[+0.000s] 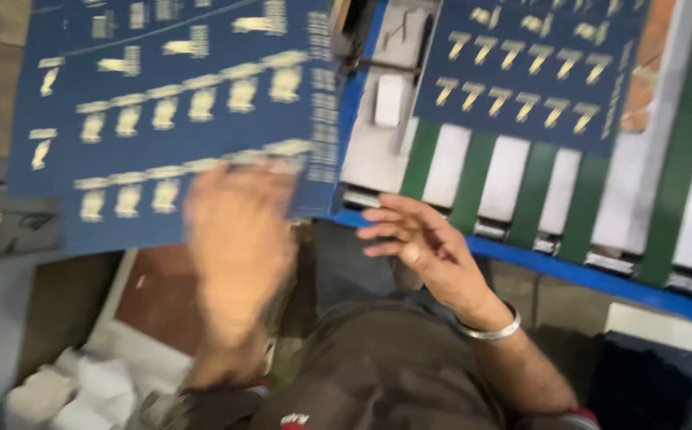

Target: The person repeatedly picks up blue printed sheets from a stack on the left and places them onto a conveyor belt on the right. The sheets move through a machine with rollers. The person maintains a steady rhythm, feeding the machine one sheet at a time.

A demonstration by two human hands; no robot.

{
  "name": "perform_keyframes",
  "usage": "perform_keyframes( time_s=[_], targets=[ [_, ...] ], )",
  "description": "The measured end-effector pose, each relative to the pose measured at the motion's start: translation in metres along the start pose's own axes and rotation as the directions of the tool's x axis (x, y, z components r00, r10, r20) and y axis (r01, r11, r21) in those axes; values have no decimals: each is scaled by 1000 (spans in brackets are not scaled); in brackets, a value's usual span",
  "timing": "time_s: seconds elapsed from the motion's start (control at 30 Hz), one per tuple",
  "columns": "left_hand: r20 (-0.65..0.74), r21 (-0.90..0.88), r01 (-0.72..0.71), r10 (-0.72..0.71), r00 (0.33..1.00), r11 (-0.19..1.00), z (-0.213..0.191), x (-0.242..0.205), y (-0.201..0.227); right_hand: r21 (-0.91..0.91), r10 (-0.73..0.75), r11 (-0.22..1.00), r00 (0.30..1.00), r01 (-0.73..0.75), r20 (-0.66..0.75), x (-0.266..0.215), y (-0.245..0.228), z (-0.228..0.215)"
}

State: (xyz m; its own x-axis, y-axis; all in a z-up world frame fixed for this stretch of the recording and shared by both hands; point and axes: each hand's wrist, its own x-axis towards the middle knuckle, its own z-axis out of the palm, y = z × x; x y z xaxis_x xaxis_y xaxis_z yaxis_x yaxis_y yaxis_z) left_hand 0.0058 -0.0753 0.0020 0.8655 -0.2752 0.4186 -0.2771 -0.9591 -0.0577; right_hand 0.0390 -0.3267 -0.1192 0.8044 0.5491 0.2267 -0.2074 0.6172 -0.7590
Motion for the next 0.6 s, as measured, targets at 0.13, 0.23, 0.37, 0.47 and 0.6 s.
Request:
perform_keyframes(
  time_s=[0.13,0.23,0.37,0.47,0.6],
  targets=[
    [96,-164,-148,165,982,975,5,16,63,269,216,954,922,-130,-322,16,2,33],
    [141,-245,-184,223,965,952,-12,6,57,299,150,954,837,17,-526,14,4,16],
    [111,-140,-93,109,988,986,-23,-3,12,111,-8,982,614,156,-789,-11,-2,-57],
    [80,-7,9,-8,997,1000,-16,1,-22,-58,-130,986,493,158,-860,-40,11,-127],
    [94,47,53,-57,994,997,-7,4,-44,-232,-280,956,325,179,-903,-80,32,-200]
  ],
)
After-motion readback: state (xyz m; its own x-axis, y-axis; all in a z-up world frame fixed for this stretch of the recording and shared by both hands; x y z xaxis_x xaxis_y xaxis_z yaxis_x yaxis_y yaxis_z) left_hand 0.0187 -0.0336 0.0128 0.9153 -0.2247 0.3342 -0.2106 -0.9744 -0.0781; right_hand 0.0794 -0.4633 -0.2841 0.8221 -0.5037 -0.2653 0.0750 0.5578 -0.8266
